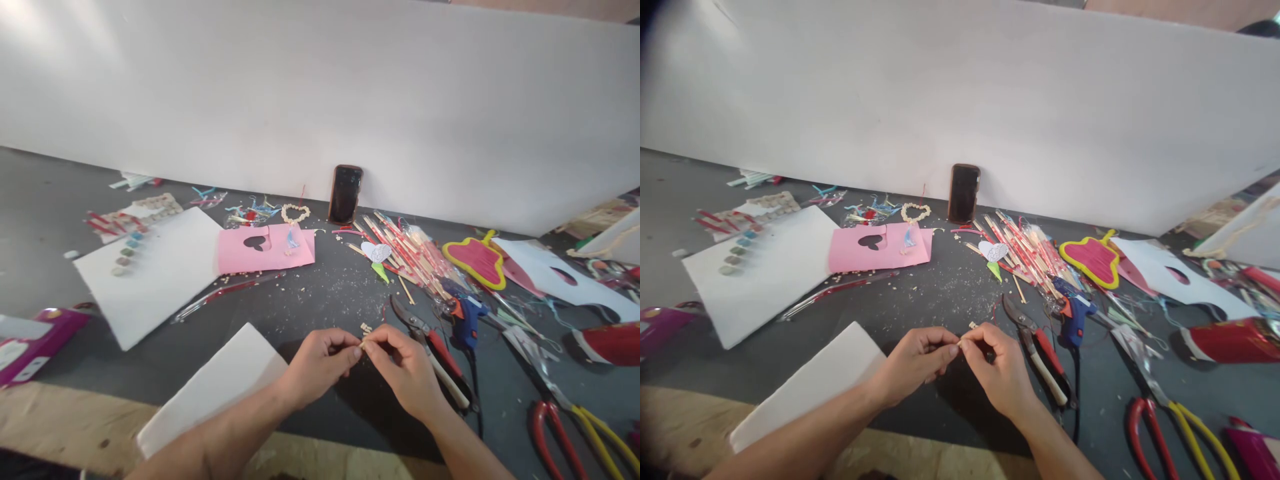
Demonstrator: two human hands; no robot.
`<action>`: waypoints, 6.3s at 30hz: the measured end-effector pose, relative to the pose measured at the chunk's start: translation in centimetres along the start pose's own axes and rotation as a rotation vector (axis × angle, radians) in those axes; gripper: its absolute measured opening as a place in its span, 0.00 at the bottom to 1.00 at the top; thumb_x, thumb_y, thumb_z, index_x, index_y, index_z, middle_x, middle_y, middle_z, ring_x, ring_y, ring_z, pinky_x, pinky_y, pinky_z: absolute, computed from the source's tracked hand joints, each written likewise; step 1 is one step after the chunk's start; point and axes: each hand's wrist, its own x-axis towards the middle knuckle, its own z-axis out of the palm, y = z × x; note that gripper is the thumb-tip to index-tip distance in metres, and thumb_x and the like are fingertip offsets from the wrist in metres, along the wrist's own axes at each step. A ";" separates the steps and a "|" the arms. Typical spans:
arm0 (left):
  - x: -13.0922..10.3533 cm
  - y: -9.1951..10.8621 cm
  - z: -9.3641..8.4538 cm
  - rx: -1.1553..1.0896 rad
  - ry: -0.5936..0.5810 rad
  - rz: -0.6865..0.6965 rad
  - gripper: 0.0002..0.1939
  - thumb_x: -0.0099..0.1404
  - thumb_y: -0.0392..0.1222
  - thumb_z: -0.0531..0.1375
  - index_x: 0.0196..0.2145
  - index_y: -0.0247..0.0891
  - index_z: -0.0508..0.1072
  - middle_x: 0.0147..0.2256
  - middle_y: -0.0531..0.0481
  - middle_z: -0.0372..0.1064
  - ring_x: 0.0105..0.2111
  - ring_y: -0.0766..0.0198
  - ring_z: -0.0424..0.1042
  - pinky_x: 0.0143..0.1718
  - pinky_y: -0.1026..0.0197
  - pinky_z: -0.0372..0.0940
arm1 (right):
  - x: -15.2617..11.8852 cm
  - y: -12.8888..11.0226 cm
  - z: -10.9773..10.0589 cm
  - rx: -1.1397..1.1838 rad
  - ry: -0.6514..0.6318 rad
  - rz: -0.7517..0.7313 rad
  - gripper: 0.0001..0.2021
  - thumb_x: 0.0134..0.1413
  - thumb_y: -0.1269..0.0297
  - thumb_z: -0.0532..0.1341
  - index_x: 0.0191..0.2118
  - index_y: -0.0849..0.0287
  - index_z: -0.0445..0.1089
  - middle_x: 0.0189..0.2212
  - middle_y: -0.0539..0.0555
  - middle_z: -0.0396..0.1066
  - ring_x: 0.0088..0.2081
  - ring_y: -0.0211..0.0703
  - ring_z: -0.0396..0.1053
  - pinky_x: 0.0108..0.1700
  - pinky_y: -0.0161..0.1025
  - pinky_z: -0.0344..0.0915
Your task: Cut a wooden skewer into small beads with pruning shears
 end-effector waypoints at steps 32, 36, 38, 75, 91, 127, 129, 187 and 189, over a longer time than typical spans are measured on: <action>-0.1 0.0 0.0 0.120 0.003 0.096 0.14 0.61 0.46 0.54 0.30 0.33 0.72 0.20 0.56 0.54 0.20 0.72 0.53 0.21 0.68 0.49 | 0.1 0.0 0.0 -0.002 0.010 -0.020 0.08 0.55 0.63 0.55 0.28 0.57 0.68 0.24 0.49 0.68 0.28 0.38 0.65 0.32 0.33 0.61; 0.0 0.0 -0.1 0.149 0.011 0.105 0.14 0.61 0.46 0.54 0.30 0.33 0.73 0.20 0.56 0.55 0.21 0.72 0.53 0.22 0.68 0.48 | 0.2 0.0 0.0 0.007 0.012 -0.021 0.08 0.55 0.64 0.56 0.28 0.57 0.68 0.24 0.49 0.68 0.28 0.38 0.65 0.32 0.33 0.61; 0.0 0.0 -0.2 0.144 0.000 0.107 0.14 0.61 0.46 0.54 0.31 0.33 0.73 0.20 0.56 0.56 0.21 0.71 0.54 0.22 0.67 0.49 | 0.2 -0.1 0.0 0.010 0.015 -0.019 0.08 0.55 0.64 0.56 0.28 0.57 0.68 0.25 0.49 0.69 0.28 0.38 0.65 0.32 0.33 0.61; 0.0 -0.1 -0.2 0.195 0.072 0.125 0.14 0.61 0.45 0.54 0.27 0.34 0.75 0.27 0.50 0.71 0.26 0.68 0.62 0.27 0.67 0.54 | 0.3 0.2 -0.3 -0.082 0.023 -0.007 0.10 0.58 0.61 0.53 0.32 0.58 0.67 0.28 0.50 0.71 0.31 0.38 0.67 0.34 0.33 0.63; 0.1 0.4 -0.4 0.109 0.107 0.119 0.15 0.59 0.48 0.55 0.27 0.33 0.74 0.18 0.55 0.60 0.19 0.72 0.50 0.21 0.67 0.45 | -0.2 -0.2 -4.3 -0.639 -0.003 -0.088 0.14 0.58 0.68 0.47 0.43 0.56 0.68 0.40 0.55 0.72 0.41 0.42 0.70 0.42 0.38 0.64; -0.1 -0.3 0.3 0.091 0.075 0.153 0.22 0.58 0.57 0.54 0.27 0.33 0.73 0.17 0.56 0.56 0.17 0.72 0.48 0.19 0.67 0.43 | -7.7 1.6 -4.2 0.687 0.211 0.227 0.14 0.41 0.68 0.59 0.39 0.53 0.67 0.46 0.58 0.68 0.33 0.42 0.67 0.27 0.37 0.64; -0.1 0.0 0.3 0.035 0.074 0.134 0.22 0.57 0.57 0.55 0.28 0.32 0.73 0.19 0.54 0.61 0.17 0.73 0.49 0.19 0.67 0.43 | -7.9 1.6 -4.1 0.567 0.208 0.229 0.22 0.41 0.70 0.57 0.48 0.51 0.65 0.50 0.58 0.65 0.37 0.45 0.68 0.32 0.40 0.67; -0.7 -0.2 -0.3 0.160 0.001 0.250 0.15 0.62 0.43 0.54 0.27 0.31 0.74 0.25 0.50 0.71 0.23 0.70 0.60 0.25 0.68 0.52 | -7.1 1.7 -3.5 -0.815 -0.064 -0.069 0.24 0.56 0.58 0.51 0.57 0.63 0.56 0.42 0.62 0.72 0.41 0.49 0.72 0.40 0.43 0.70; -0.7 -0.2 -0.3 0.163 -0.001 0.246 0.14 0.62 0.43 0.54 0.27 0.31 0.74 0.25 0.49 0.71 0.24 0.70 0.61 0.25 0.68 0.53 | -7.1 1.7 -3.4 -0.840 -0.059 -0.075 0.23 0.57 0.58 0.51 0.56 0.64 0.57 0.40 0.62 0.72 0.39 0.49 0.72 0.38 0.42 0.70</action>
